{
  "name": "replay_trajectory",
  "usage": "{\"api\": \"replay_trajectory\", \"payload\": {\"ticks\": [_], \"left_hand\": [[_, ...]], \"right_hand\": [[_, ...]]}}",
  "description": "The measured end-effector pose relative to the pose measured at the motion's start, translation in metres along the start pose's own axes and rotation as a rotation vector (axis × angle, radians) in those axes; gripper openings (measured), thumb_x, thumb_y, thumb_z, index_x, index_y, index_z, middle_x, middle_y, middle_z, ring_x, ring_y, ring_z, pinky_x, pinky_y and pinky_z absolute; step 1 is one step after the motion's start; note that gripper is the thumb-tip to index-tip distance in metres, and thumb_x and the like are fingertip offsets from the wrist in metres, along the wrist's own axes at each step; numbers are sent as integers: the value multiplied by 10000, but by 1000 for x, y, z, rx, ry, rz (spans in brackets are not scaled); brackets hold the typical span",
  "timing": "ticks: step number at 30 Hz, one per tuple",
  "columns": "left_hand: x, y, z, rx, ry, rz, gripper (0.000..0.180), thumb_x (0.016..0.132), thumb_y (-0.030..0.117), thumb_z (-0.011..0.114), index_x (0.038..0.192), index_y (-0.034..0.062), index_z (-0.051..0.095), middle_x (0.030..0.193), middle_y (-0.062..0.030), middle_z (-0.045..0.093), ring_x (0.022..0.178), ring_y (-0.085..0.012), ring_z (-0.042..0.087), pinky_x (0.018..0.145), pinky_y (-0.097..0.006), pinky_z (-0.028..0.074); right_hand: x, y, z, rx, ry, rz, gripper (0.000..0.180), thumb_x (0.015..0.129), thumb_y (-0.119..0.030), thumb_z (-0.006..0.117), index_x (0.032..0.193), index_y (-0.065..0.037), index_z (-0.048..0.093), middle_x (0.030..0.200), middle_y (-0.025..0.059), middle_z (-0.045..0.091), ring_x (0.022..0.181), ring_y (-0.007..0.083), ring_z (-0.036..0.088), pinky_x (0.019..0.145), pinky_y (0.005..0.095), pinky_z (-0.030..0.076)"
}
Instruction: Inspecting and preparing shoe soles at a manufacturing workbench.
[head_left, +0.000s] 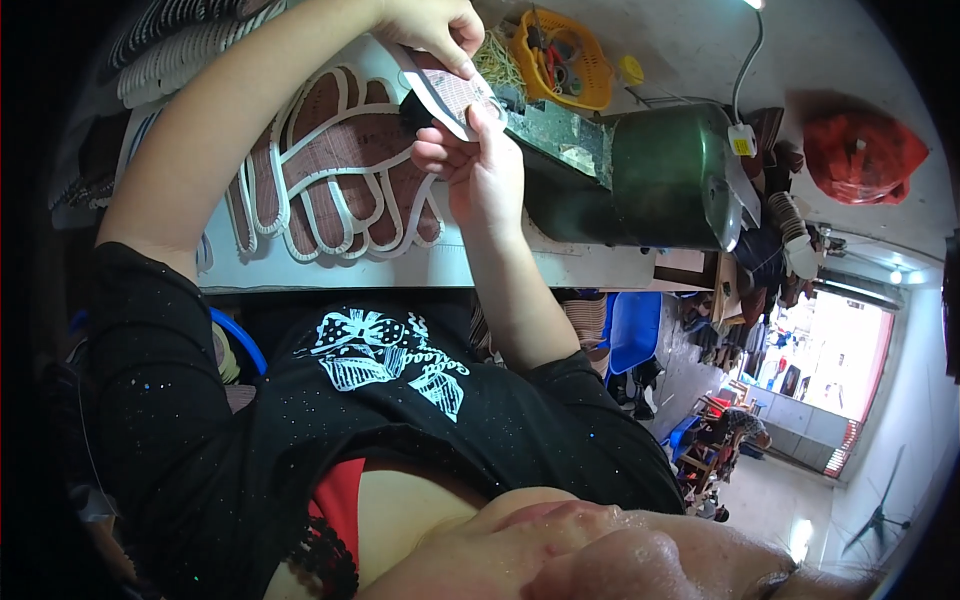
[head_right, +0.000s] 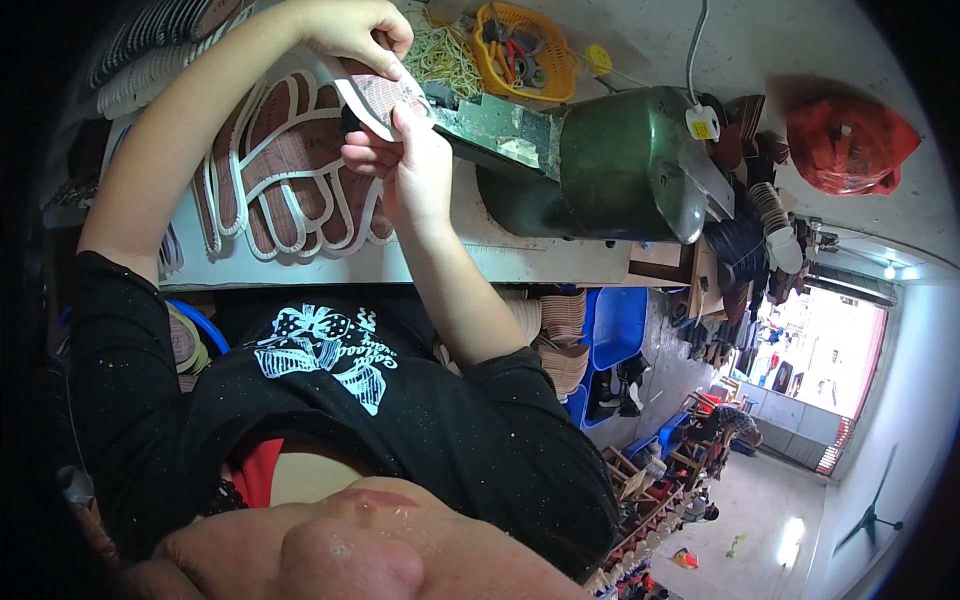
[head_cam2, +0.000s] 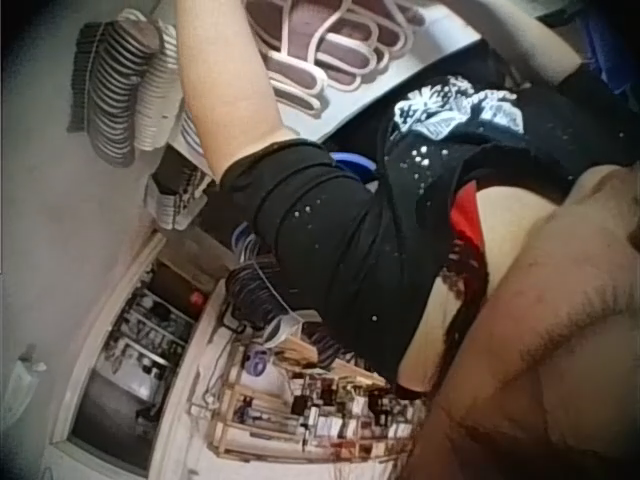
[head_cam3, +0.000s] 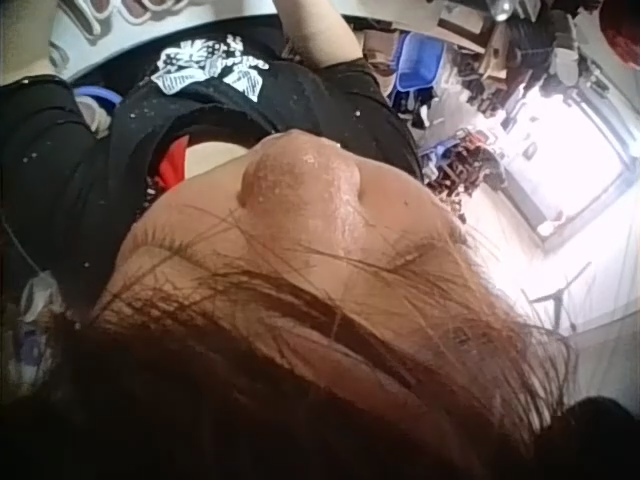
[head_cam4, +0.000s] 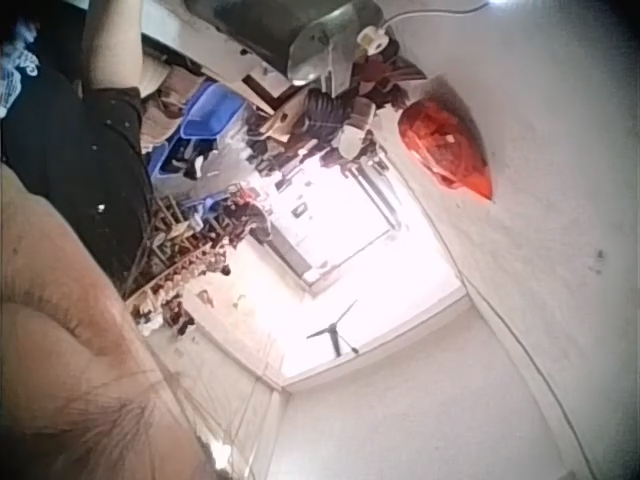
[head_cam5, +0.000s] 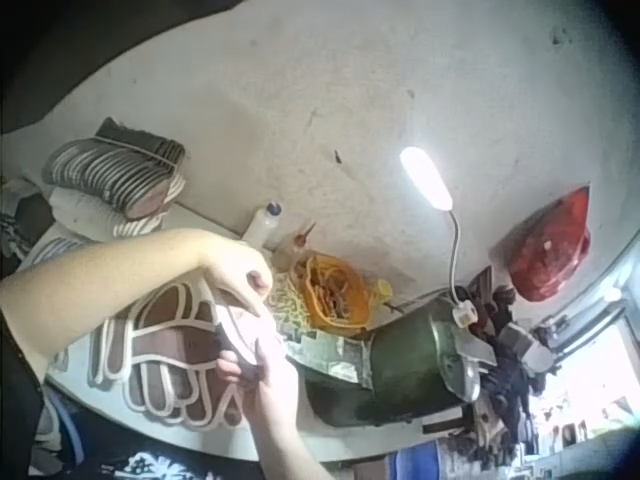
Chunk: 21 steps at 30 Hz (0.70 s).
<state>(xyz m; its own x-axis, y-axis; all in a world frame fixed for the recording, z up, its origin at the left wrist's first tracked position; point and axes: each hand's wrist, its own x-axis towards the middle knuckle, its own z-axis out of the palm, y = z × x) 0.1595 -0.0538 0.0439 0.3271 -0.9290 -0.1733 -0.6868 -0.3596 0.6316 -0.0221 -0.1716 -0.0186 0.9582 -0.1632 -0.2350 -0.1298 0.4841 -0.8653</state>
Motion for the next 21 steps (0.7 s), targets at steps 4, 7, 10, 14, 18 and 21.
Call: {"api": "replay_trajectory", "payload": {"ticks": [4, 7, 10, 14, 18, 21], "left_hand": [[-4, -3, 4, -108, -86, 17, 353, 838, 392, 633, 883, 42, 657, 780, -66, 648, 705, -155, 569, 660, -292, 455], [-17, 8, 2, -73, -64, -18, 357, 841, 366, 625, 901, 15, 647, 794, -84, 654, 709, -185, 571, 679, -306, 457], [-20, 16, 7, -60, -12, -34, 353, 844, 348, 616, 886, -1, 641, 791, -103, 654, 700, -191, 564, 680, -316, 455], [-23, 15, 9, -21, -38, -125, 343, 849, 347, 608, 837, 4, 630, 738, -105, 630, 671, -173, 542, 660, -316, 445], [-32, 32, 11, -114, -18, -250, 358, 847, 383, 607, 841, 27, 641, 749, -85, 628, 683, -164, 528, 668, -311, 439], [-30, -3, 34, -280, -23, -213, 343, 861, 346, 622, 797, 10, 643, 654, 27, 561, 585, -59, 499, 549, -211, 409]], "right_hand": [[1, -5, -5, -21, -20, 3, 408, 944, -313, 452, 1034, 71, 554, 809, 192, 655, 659, 237, 672, 580, 308, 565], [0, -9, -4, -29, -19, 10, 427, 951, -326, 439, 1028, 78, 553, 801, 194, 655, 660, 236, 673, 578, 307, 566], [2, -6, -10, -18, -12, -2, 439, 955, -340, 437, 1009, 77, 562, 787, 189, 656, 661, 234, 675, 566, 299, 564], [6, -6, -10, -30, -50, -18, 450, 958, -361, 440, 984, 65, 581, 770, 176, 655, 644, 224, 674, 559, 283, 560], [5, -9, -13, 8, -63, 1, 430, 955, -363, 449, 1009, 41, 586, 805, 168, 662, 640, 211, 674, 553, 272, 559], [3, -11, -12, -15, -105, -28, 416, 943, -354, 485, 1015, 43, 587, 832, 153, 668, 657, 201, 678, 558, 258, 558]]}}
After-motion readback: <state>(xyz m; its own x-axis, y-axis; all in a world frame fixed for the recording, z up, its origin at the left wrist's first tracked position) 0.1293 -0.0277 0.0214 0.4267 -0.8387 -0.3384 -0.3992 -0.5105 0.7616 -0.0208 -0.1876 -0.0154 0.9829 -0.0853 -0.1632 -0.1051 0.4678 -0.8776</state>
